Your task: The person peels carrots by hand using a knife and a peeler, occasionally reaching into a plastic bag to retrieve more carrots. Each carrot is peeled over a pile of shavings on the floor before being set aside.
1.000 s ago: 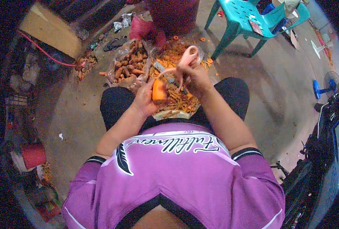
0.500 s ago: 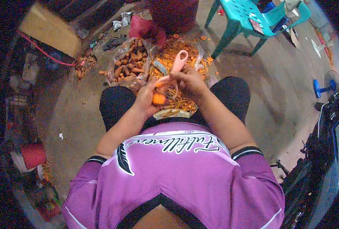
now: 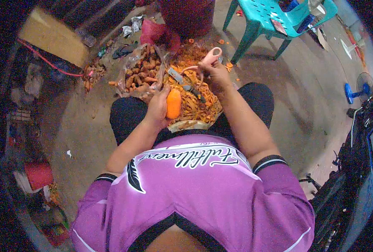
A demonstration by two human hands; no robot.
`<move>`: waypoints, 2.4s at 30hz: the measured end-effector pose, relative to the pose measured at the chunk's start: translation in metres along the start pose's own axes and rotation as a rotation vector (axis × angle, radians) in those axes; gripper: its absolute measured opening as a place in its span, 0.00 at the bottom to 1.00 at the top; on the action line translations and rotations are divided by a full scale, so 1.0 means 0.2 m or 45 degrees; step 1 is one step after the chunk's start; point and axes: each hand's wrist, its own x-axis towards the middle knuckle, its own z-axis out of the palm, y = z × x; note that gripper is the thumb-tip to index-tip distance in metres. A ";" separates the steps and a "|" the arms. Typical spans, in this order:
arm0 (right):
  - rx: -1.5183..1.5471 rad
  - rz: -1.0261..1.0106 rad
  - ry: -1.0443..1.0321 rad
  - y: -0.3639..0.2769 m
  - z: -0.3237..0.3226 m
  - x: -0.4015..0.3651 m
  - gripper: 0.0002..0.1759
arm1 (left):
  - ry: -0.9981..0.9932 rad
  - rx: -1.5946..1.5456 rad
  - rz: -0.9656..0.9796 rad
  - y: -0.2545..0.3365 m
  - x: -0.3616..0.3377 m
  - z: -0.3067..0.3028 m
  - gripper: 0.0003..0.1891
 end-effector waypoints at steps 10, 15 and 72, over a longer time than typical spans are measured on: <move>0.047 0.004 0.011 -0.02 0.04 0.00 0.09 | -0.109 -0.224 -0.228 0.02 0.01 -0.01 0.19; 0.131 0.113 -0.132 0.01 0.12 -0.11 0.07 | -0.104 -0.336 -0.259 0.02 0.01 -0.01 0.18; 0.139 0.187 -0.230 0.02 0.15 -0.15 0.12 | -0.025 -0.268 -0.315 -0.03 0.05 -0.03 0.18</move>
